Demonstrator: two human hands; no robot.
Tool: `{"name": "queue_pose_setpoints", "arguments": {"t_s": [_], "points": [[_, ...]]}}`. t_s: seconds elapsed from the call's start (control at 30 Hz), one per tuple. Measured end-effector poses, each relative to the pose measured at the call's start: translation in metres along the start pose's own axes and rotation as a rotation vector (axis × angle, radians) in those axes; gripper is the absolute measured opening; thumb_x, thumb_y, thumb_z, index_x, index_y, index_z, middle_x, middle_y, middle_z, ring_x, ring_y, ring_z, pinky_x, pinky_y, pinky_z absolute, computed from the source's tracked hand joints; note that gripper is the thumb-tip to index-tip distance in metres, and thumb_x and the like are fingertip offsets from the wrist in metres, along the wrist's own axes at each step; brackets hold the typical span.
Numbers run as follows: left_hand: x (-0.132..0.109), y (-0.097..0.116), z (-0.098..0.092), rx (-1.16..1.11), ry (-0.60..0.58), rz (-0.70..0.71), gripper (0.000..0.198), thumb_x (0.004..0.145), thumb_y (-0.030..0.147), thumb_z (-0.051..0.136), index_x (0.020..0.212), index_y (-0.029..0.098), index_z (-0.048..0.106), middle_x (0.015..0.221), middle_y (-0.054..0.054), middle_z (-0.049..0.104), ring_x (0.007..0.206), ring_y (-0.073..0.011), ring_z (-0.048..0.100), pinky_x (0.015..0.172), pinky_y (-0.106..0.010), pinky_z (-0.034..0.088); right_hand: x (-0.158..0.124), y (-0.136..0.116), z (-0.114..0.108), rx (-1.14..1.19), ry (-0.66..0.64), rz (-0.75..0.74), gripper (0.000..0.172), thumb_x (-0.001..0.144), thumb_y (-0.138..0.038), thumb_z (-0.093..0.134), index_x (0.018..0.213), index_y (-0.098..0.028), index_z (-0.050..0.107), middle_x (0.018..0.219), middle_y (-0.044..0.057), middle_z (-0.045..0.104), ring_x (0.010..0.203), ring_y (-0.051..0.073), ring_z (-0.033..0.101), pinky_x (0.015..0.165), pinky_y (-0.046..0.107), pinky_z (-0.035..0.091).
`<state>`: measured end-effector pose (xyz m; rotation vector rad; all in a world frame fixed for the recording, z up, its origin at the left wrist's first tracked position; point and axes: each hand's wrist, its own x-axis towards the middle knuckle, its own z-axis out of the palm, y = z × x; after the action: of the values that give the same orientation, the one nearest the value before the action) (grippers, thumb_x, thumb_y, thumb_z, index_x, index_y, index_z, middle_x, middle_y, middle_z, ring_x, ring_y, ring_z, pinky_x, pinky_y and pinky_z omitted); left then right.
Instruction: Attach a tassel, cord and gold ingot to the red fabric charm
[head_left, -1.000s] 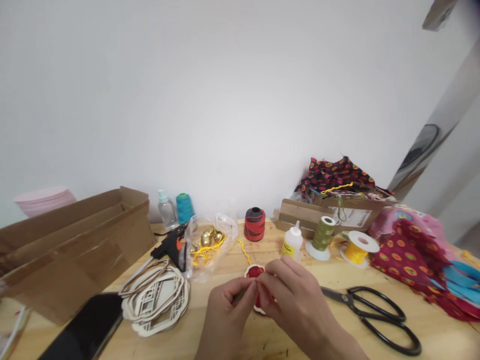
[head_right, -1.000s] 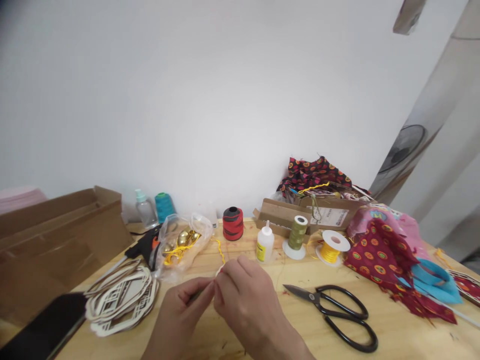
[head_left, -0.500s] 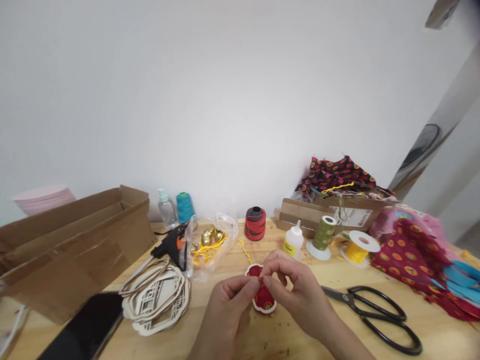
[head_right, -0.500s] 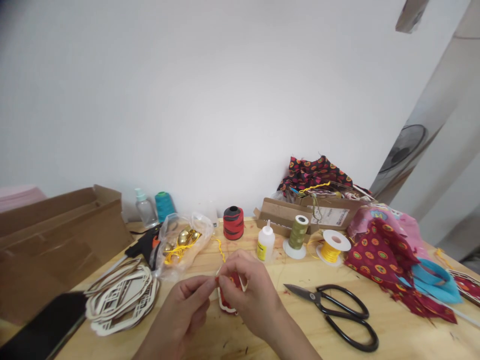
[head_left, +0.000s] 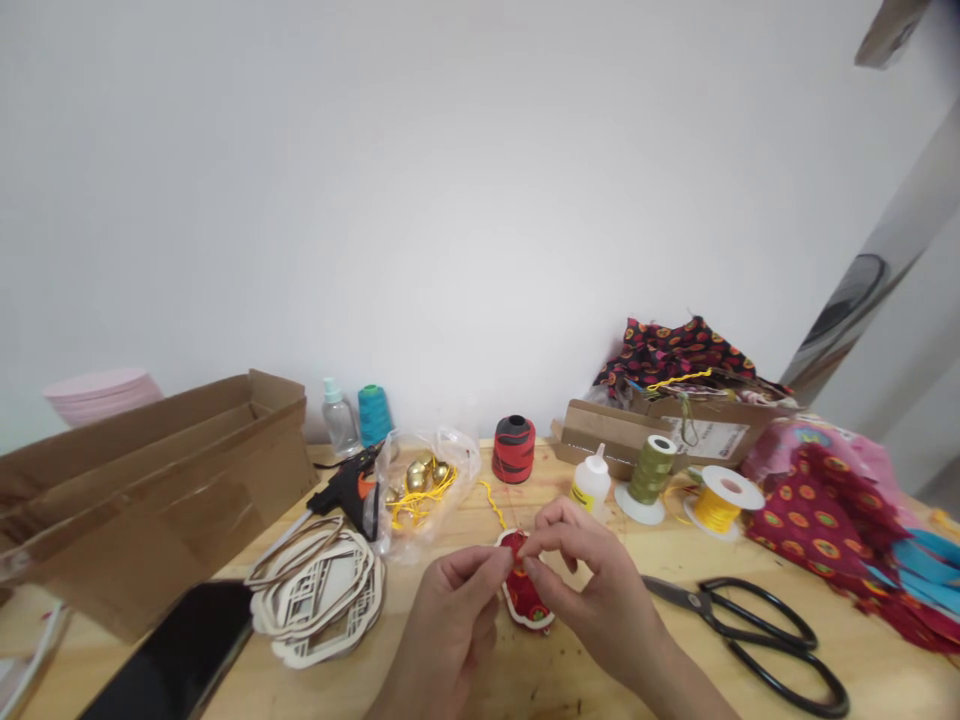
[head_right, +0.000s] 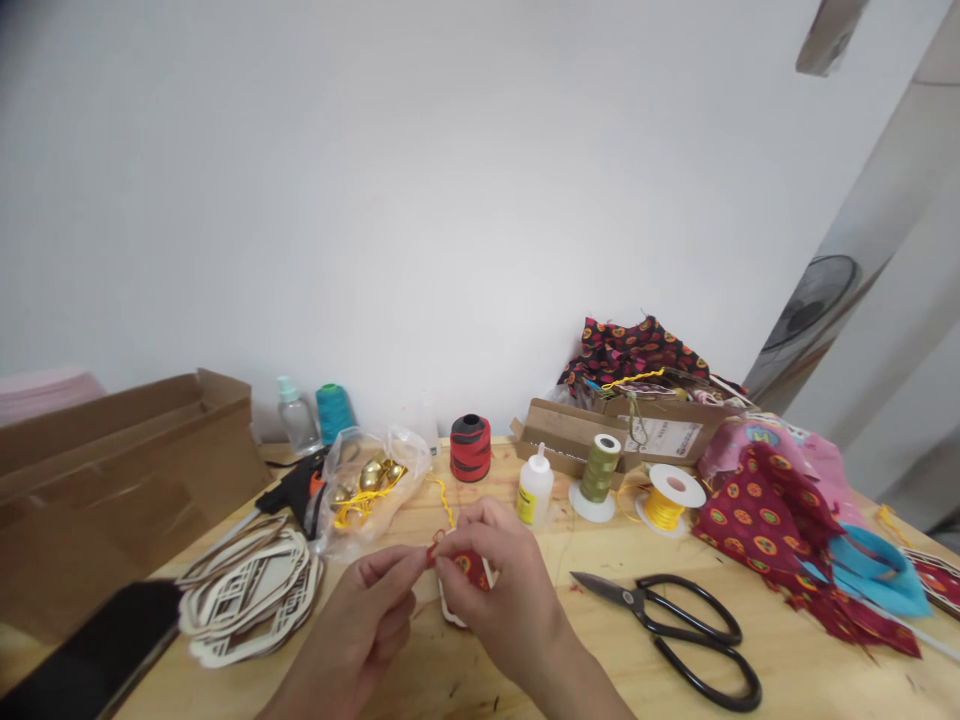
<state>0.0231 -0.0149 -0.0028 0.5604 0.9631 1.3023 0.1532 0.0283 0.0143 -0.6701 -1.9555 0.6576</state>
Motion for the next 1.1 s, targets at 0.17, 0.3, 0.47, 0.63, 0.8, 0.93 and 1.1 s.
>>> {"name": "queue_pose_setpoints", "arguments": {"t_s": [0.17,0.3,0.47,0.63,0.8,0.93,1.1], "points": [[-0.0007,-0.0017,-0.0022,0.004,-0.013,0.007,0.020,0.066,0.032,0.063,0.058,0.014,0.060,0.037,0.013,0.018,0.035,-0.0012,0.007,0.032,-0.015,0.006,-0.0002,0.0007,0.0004,-0.020,0.006,-0.015,0.014,0.068,-0.007,0.051,0.068,-0.018,0.059,0.068,0.001,0.052,0.061,0.011,0.049,0.048,0.020,0.037],[-0.0005,-0.0010,-0.0004,0.006,-0.022,-0.001,0.022,0.064,0.033,0.064,0.054,0.014,0.059,0.036,0.013,0.018,0.034,-0.0010,0.007,0.032,-0.015,0.006,0.0000,0.0000,0.0000,-0.030,0.015,-0.015,0.014,0.068,-0.006,0.052,0.068,-0.018,0.058,0.068,0.001,0.052,0.062,0.012,0.050,0.048,0.020,0.038],[0.0011,-0.0002,0.0001,0.002,0.000,-0.002,0.021,0.064,0.031,0.065,0.054,0.014,0.058,0.036,0.013,0.019,0.034,-0.0010,0.008,0.032,-0.015,0.006,0.0009,0.0020,0.0005,-0.088,0.013,-0.063,0.012,0.070,-0.009,0.052,0.068,-0.018,0.059,0.067,0.001,0.052,0.060,0.012,0.049,0.050,0.021,0.040],[0.0017,-0.0002,-0.0022,-0.034,0.006,-0.020,0.019,0.063,0.030,0.066,0.054,0.014,0.059,0.036,0.013,0.019,0.034,-0.0011,0.007,0.031,-0.014,0.006,-0.0006,0.0060,-0.0004,-0.224,0.034,-0.198,0.011,0.073,-0.011,0.053,0.074,-0.017,0.061,0.066,0.003,0.052,0.062,0.014,0.049,0.054,0.024,0.040],[0.0025,0.0001,-0.0033,-0.023,0.011,-0.022,0.018,0.063,0.029,0.066,0.056,0.014,0.060,0.036,0.013,0.018,0.034,-0.0010,0.007,0.031,-0.014,0.006,-0.0032,0.0069,-0.0016,-0.269,0.038,-0.214,0.010,0.074,-0.013,0.054,0.076,-0.019,0.062,0.067,0.003,0.054,0.063,0.014,0.049,0.054,0.025,0.040],[0.0018,0.0008,-0.0022,0.004,0.030,-0.022,0.018,0.062,0.031,0.067,0.057,0.014,0.061,0.036,0.013,0.018,0.034,-0.0007,0.007,0.031,-0.014,0.006,-0.0021,0.0044,-0.0042,-0.284,0.045,-0.199,0.013,0.073,-0.014,0.055,0.084,-0.019,0.060,0.070,0.004,0.056,0.065,0.015,0.050,0.056,0.025,0.041],[0.0010,0.0004,0.0000,0.041,0.025,-0.014,0.018,0.064,0.031,0.065,0.059,0.014,0.061,0.037,0.013,0.018,0.035,-0.0012,0.007,0.032,-0.014,0.005,-0.0013,0.0030,-0.0081,-0.406,-0.050,-0.258,0.017,0.077,-0.014,0.051,0.087,-0.021,0.061,0.069,0.004,0.055,0.061,0.015,0.047,0.053,0.026,0.038]]}}
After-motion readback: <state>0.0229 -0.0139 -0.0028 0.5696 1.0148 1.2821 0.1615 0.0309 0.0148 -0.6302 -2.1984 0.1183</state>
